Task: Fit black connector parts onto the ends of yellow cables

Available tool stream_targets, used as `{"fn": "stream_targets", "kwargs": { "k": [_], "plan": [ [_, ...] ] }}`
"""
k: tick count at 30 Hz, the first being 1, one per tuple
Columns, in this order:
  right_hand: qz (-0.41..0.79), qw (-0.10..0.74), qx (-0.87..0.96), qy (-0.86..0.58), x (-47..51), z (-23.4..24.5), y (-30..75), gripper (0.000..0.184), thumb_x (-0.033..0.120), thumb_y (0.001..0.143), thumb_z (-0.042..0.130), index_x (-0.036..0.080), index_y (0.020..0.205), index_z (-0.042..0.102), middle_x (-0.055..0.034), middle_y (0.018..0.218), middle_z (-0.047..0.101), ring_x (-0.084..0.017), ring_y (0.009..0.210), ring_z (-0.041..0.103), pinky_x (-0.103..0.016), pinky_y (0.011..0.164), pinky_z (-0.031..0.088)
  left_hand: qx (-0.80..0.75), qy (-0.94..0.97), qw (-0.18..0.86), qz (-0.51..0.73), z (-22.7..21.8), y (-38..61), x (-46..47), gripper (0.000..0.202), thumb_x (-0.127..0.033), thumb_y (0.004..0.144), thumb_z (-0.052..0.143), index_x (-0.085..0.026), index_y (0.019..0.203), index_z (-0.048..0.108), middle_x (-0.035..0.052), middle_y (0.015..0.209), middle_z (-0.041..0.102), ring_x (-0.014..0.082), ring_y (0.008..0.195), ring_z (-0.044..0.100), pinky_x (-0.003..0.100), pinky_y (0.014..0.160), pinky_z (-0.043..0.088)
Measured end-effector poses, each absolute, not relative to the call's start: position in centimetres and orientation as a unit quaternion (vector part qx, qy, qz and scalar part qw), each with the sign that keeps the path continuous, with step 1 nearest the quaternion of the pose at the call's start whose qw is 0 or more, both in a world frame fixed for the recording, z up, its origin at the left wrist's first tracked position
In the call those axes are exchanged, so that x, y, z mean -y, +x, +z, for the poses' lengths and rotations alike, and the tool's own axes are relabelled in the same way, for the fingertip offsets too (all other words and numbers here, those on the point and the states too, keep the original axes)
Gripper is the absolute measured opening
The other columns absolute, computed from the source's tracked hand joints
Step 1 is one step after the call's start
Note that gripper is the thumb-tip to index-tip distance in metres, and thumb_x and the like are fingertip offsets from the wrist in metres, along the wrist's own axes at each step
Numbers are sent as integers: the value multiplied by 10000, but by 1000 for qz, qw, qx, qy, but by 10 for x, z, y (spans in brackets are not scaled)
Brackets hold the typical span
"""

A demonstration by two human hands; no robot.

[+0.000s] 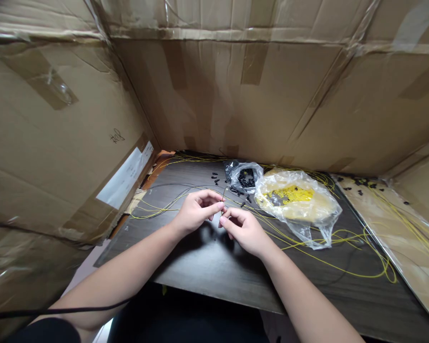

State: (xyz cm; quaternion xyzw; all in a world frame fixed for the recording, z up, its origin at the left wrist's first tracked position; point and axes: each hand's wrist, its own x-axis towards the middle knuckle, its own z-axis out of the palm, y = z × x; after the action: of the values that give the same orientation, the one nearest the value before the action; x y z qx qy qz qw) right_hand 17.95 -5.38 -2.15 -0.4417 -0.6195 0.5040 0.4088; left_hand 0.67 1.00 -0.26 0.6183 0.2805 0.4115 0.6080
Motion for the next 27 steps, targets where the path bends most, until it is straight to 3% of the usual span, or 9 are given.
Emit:
{"fn": "stream_targets", "kwargs": {
  "k": [5, 11, 18, 23, 27],
  "plan": [
    [483, 354, 666, -444, 57, -22, 178, 345, 445, 946, 583, 161, 752, 612, 15, 632, 524, -99, 559, 464, -232, 564, 368, -269, 616, 617, 410, -1, 6, -9, 304, -370, 778, 785, -119, 921, 689, 42, 747, 715, 78, 530, 568, 182, 480, 452],
    [445, 339, 716, -417, 56, -20, 177, 284, 330, 930, 580, 170, 695, 573, -18, 740, 581, -132, 685, 515, -256, 655, 416, -248, 613, 623, 419, -5, 8, -9, 275, -341, 771, 797, -122, 908, 699, 48, 767, 722, 139, 706, 686, 248, 691, 546],
    [388, 327, 752, -422, 57, -18, 176, 183, 239, 910, 593, 178, 737, 579, -10, 790, 599, -141, 725, 544, -274, 695, 446, -271, 655, 551, 440, -3, 6, -4, 236, -341, 811, 760, -130, 910, 728, 22, 721, 680, 87, 601, 572, 191, 564, 438],
    [315, 437, 704, -464, 57, -17, 179, 95, 285, 942, 595, 207, 959, 646, -26, 880, 631, -148, 729, 571, -279, 661, 472, -292, 710, 443, 463, 3, 3, 3, 195, -325, 834, 736, -154, 925, 762, 25, 721, 703, 81, 569, 512, 199, 542, 409],
    [267, 546, 649, -457, 60, -18, 185, 266, 267, 928, 642, 246, 1192, 612, -62, 1047, 649, -180, 872, 633, -304, 730, 523, -274, 726, 435, 457, 4, 3, 6, 237, -352, 814, 765, -170, 966, 779, 42, 762, 737, 80, 542, 500, 213, 527, 404]
  ]
}}
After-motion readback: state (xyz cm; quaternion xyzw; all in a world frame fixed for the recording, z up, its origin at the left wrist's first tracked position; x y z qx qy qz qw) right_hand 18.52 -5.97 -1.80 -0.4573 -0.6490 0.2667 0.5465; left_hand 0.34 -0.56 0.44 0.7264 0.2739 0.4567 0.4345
